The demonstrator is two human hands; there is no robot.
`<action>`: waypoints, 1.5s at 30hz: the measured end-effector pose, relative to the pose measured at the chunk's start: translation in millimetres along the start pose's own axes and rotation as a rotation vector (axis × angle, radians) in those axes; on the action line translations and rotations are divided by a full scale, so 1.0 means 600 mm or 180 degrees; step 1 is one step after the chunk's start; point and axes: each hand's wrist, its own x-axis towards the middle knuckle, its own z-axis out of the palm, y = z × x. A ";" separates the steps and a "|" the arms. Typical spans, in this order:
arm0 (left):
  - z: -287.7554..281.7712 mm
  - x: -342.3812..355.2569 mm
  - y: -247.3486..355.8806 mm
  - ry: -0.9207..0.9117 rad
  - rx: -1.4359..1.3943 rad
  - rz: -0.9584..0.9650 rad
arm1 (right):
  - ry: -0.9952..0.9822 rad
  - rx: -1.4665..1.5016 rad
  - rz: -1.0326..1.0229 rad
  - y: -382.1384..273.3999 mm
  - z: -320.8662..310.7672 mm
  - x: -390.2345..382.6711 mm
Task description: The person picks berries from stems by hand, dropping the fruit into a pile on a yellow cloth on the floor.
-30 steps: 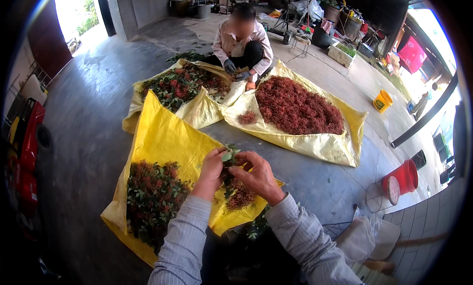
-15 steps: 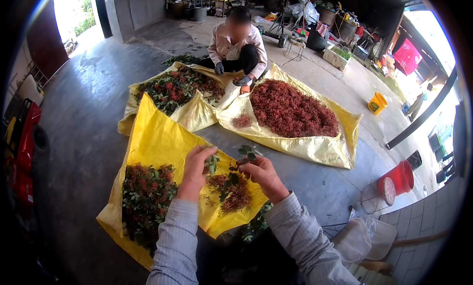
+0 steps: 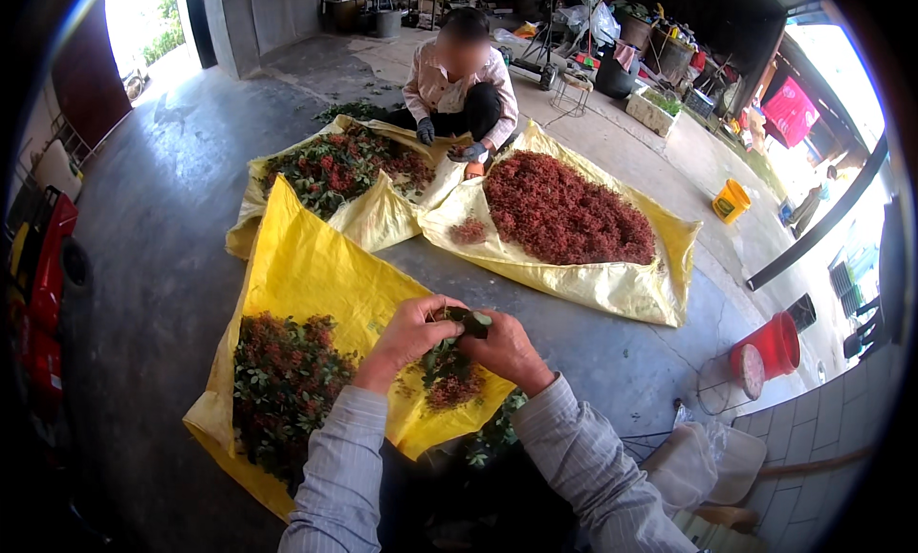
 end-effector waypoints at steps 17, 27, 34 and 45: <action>-0.011 0.002 0.006 0.0535 -0.1169 -0.0690 | -0.0095 0.1182 -0.0032 0.027 0.005 0.018; -0.006 0.007 -0.015 0.0877 -0.1378 -0.0940 | -0.0175 0.1793 0.0172 0.024 0.003 0.018; 0.002 0.013 -0.017 0.1102 -0.1448 -0.1271 | -0.0171 0.1953 0.0412 0.010 -0.003 0.018; -0.059 0.009 -0.026 0.1043 -0.1295 -0.1008 | -0.0029 0.2875 0.0585 0.002 -0.028 0.007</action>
